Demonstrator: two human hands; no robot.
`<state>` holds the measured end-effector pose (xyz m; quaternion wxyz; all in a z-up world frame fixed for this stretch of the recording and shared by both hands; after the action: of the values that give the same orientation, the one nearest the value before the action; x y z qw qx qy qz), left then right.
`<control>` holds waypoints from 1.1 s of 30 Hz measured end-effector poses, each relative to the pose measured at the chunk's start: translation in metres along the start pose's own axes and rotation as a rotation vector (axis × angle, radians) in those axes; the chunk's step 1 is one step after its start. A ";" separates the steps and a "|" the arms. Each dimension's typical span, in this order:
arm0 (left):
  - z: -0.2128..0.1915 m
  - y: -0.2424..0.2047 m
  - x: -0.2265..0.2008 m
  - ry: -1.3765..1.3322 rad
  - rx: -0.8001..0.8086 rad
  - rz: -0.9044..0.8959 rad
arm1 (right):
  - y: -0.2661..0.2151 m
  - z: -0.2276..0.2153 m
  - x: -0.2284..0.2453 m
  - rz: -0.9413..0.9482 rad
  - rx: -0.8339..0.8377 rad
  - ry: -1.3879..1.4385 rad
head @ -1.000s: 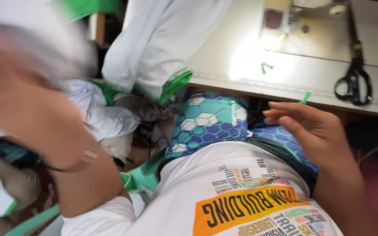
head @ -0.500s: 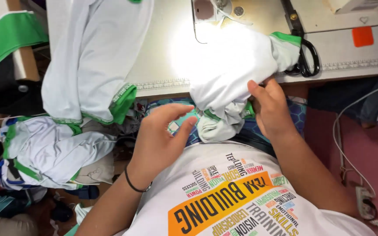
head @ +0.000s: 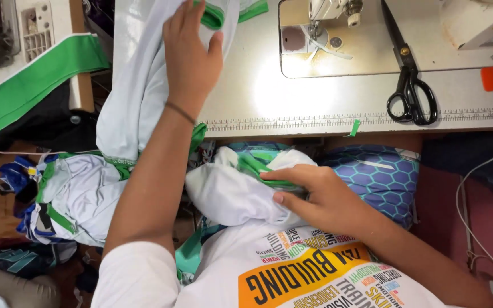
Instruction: Trimming excess fabric and loose threads from garments using scissors at a sewing workstation.
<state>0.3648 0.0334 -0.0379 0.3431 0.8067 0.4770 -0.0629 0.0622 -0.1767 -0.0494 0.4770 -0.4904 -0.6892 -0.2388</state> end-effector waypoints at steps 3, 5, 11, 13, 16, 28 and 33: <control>0.027 0.048 0.033 0.092 0.024 0.023 | 0.000 0.019 -0.007 -0.004 0.136 -0.050; 0.039 0.072 0.062 0.185 0.011 -0.022 | -0.002 0.031 -0.018 0.070 0.250 -0.048; -0.061 0.047 0.054 -0.745 -0.385 -0.213 | -0.003 0.012 -0.059 0.285 0.127 0.153; -0.074 0.037 0.096 -0.834 -0.474 -0.368 | 0.001 0.008 -0.061 0.305 0.106 0.151; -0.097 0.004 0.132 -0.903 -0.500 -0.599 | 0.007 0.005 -0.064 0.302 0.016 0.161; -0.040 -0.180 -0.173 -0.587 0.480 -0.057 | -0.063 -0.097 -0.055 -0.027 -0.694 0.235; -0.090 -0.171 -0.198 -0.889 0.667 -0.196 | -0.108 -0.160 -0.036 -0.218 -0.987 0.391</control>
<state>0.0996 -0.0026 0.0308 0.2303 0.7192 0.3136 -0.5756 0.0344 -0.3636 0.0025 0.2820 -0.5281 -0.4404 -0.6691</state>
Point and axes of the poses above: each hand's wrist, its own y-axis towards the middle knuckle, its own z-axis out of the palm, x = y × z, the point moved 10 cm from there along y, towards the middle knuckle, and after that the axes turned 5 degrees about x, right-handed, at the moved point
